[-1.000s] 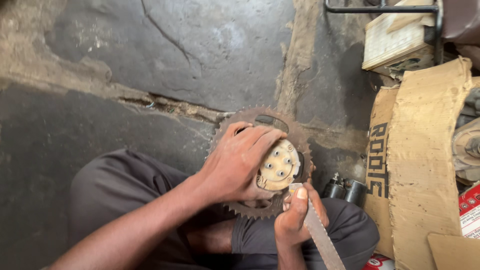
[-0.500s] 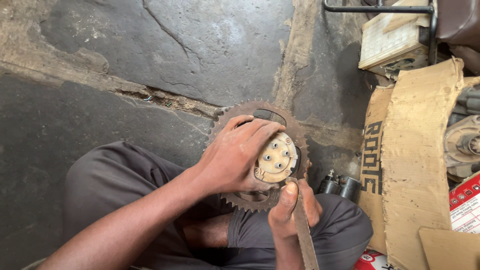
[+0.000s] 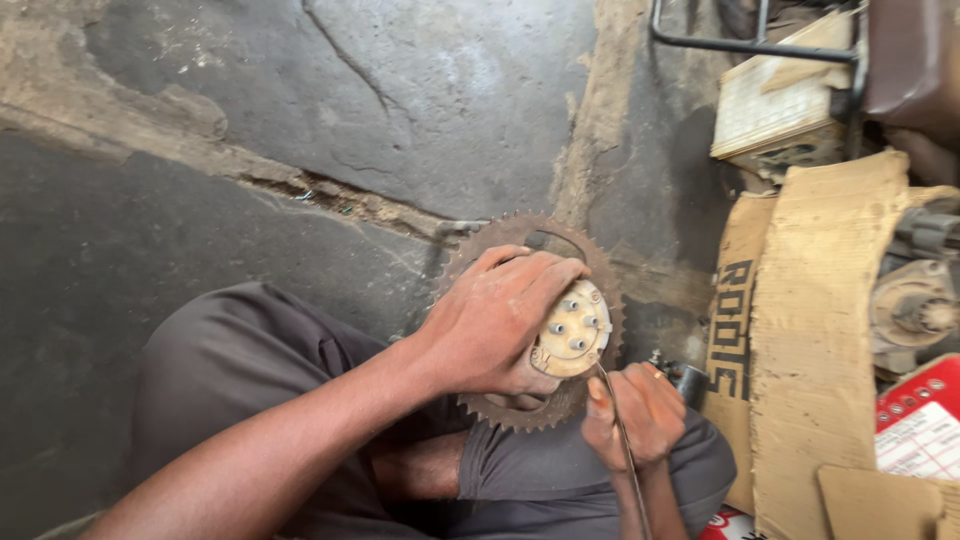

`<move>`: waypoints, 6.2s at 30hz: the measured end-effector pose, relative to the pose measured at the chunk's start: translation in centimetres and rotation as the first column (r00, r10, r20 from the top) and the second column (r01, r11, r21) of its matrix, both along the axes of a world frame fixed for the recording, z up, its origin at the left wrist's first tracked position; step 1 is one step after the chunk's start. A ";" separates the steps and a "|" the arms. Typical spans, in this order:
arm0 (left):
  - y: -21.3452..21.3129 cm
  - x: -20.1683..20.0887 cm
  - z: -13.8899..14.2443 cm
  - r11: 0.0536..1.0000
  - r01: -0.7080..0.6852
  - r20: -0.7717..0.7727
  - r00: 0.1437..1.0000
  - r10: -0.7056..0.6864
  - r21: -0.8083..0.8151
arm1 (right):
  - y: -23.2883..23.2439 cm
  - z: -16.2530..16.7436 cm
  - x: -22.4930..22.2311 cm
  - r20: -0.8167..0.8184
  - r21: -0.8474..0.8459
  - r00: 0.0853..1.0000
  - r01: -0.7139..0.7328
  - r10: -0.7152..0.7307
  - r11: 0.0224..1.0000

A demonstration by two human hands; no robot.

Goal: The person sits on the floor holding a rusty motorcycle chain sprocket with a hub plate on their lap and files its edge with a flat file, repositioning the file repeatedly along the sprocket rim throughout the clip.

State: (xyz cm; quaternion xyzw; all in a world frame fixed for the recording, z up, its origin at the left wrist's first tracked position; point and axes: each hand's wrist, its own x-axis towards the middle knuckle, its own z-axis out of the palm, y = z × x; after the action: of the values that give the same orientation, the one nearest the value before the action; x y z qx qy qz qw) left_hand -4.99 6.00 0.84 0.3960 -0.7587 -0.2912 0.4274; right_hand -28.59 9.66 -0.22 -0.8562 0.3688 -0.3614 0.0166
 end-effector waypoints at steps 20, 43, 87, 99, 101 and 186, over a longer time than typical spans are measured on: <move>-0.4 -0.4 0.2 1.000 0.012 0.046 0.999 -0.011 -0.021 | -5.9 7.7 -1.1 -0.474 0.045 0.768 -0.467 0.431 0.883; 1.4 -0.6 1.1 0.999 -0.038 0.048 0.998 0.039 -0.033 | 4.0 -3.6 2.9 0.810 0.572 0.203 -0.062 -0.550 0.818; 0.2 -1.7 0.2 1.000 -0.021 0.067 0.998 0.020 0.022 | 4.0 -3.7 4.6 0.675 0.616 0.358 0.207 -0.645 0.760; 0.1 -1.2 0.1 1.000 -0.027 -0.016 1.000 0.027 0.000 | 3.4 -2.6 4.0 0.678 0.621 0.468 0.049 -0.567 0.783; 0.1 -1.0 -0.1 1.000 -0.023 -0.029 0.999 0.023 0.004 | 3.3 -2.7 4.0 0.645 0.622 0.502 0.094 -0.576 0.777; -0.8 -0.3 -0.9 1.000 -0.028 -0.048 0.998 0.028 -0.002 | 5.7 -8.0 -3.0 0.623 0.696 0.544 -0.057 -0.562 0.716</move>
State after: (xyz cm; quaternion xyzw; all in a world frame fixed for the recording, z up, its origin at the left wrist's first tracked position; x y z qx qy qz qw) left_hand -5.33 5.18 -0.09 0.3990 -0.7431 -0.2933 0.4501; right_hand -31.60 15.38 -8.26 -0.4662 0.5486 -0.5549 0.4169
